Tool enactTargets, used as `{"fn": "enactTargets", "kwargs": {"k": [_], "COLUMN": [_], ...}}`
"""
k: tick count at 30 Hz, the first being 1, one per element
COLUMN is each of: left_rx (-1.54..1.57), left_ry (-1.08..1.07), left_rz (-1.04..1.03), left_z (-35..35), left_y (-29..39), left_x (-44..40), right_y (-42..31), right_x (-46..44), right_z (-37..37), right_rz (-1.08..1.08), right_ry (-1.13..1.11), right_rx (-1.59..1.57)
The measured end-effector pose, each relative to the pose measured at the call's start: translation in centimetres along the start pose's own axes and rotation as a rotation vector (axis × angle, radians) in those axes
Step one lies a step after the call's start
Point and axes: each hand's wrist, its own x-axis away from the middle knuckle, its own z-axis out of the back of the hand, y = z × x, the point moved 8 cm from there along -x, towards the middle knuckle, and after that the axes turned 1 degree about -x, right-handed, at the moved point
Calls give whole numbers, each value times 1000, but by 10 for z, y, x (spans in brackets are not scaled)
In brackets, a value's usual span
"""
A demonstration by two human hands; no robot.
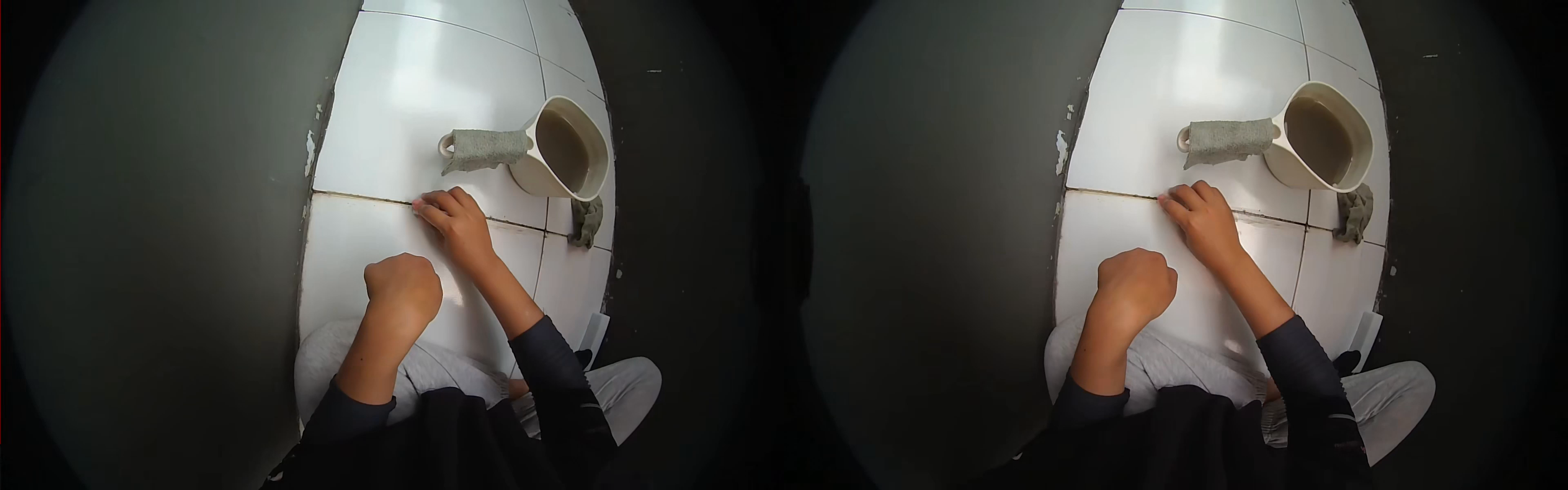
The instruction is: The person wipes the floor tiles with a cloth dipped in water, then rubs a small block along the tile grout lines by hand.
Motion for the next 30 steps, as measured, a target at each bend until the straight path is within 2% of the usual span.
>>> {"fn": "enactTargets", "kwargs": {"k": [4,10,12,18,21,25,30], "left_rx": [8,25,21,36,32,6,4], "left_ry": [99,-23,-22,91,48,-18,46], "left_rz": [7,22,14,-5,8,13,-33], "left_z": [2,-1,-2,4,-3,-2,-3], "left_y": [-4,-3,-1,-4,-9,-2,-2], "left_x": [3,1,0,2,1,-2,-2], "right_y": [-20,11,11,-36,-19,6,-28], "right_x": [-27,3,4,-45,-31,-6,-38], "right_z": [-27,8,12,-42,-24,5,-38], "right_rz": [23,-7,11,78,106,25,52], "right_ry": [-22,-56,-1,-49,-58,-100,-62], "right_rx": [-77,-27,2,-39,-18,-28,-68]}}
